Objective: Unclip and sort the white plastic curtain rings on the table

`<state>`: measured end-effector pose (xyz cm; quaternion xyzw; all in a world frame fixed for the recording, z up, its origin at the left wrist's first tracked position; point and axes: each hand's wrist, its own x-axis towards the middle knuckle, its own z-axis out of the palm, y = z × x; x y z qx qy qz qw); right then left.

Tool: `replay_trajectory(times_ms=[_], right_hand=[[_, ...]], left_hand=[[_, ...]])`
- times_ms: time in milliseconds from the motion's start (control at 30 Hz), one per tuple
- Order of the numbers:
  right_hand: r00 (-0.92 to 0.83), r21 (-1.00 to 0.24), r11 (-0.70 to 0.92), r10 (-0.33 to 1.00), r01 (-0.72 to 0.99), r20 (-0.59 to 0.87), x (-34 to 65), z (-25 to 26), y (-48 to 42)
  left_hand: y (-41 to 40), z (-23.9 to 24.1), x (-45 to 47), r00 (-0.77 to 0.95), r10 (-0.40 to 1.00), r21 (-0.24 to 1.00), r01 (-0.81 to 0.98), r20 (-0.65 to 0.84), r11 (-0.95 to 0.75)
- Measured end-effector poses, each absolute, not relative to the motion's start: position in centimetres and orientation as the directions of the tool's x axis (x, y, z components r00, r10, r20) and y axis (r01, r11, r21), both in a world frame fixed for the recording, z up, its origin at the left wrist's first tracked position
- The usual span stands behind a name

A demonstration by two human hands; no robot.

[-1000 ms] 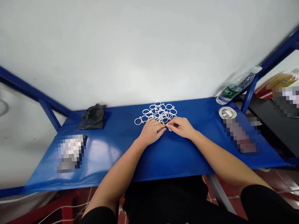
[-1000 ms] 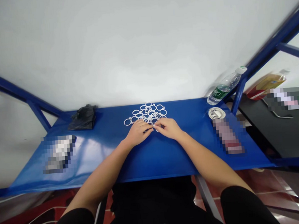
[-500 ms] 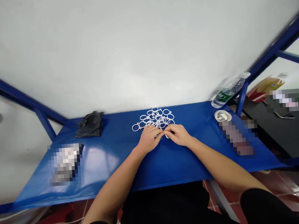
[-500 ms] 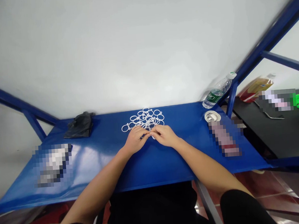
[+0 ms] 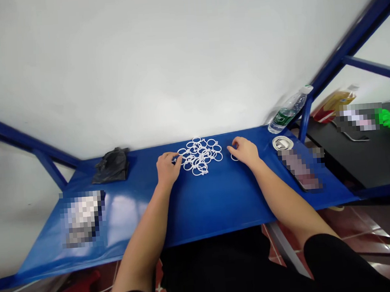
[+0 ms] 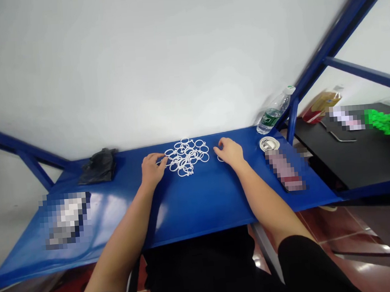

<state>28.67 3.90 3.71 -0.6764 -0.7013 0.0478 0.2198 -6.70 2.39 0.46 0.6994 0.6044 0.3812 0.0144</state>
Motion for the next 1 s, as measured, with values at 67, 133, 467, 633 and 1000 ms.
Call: replay_trajectory(times_ms=[67, 133, 467, 633, 1000], right_hand=[[-0.095, -0.335, 0.212, 0.938, 0.918, 0.333, 27.9, 3.4, 3.6], [-0.242, -0.276, 0.349, 0.903, 0.895, 0.356, 26.8, 2.9, 3.3], [-0.374, -0.275, 0.442, 0.889, 0.854, 0.265, 25.3, 1.8, 3.1], [-0.406, -0.33, 0.478, 0.874, 0.814, 0.265, 24.9, 2.1, 2.7], [-0.384, -0.503, 0.57, 0.818, 0.65, 0.429, 22.4, 3.9, -0.2]], left_hand=[[2.4, 0.1, -6.5, -0.015, 0.874, 0.49, 0.832, 0.486, -0.258], [2.4, -0.1, -6.0, 0.003, 0.877, 0.489, 0.829, 0.48, -0.271], [2.0, -0.4, -5.2, 0.048, 0.872, 0.482, 0.818, 0.487, -0.315], [1.7, 0.0, -4.8, 0.067, 0.87, 0.468, 0.822, 0.488, -0.326], [-1.4, 2.7, -1.3, 0.328, 0.779, 0.383, 0.727, 0.535, -0.57]])
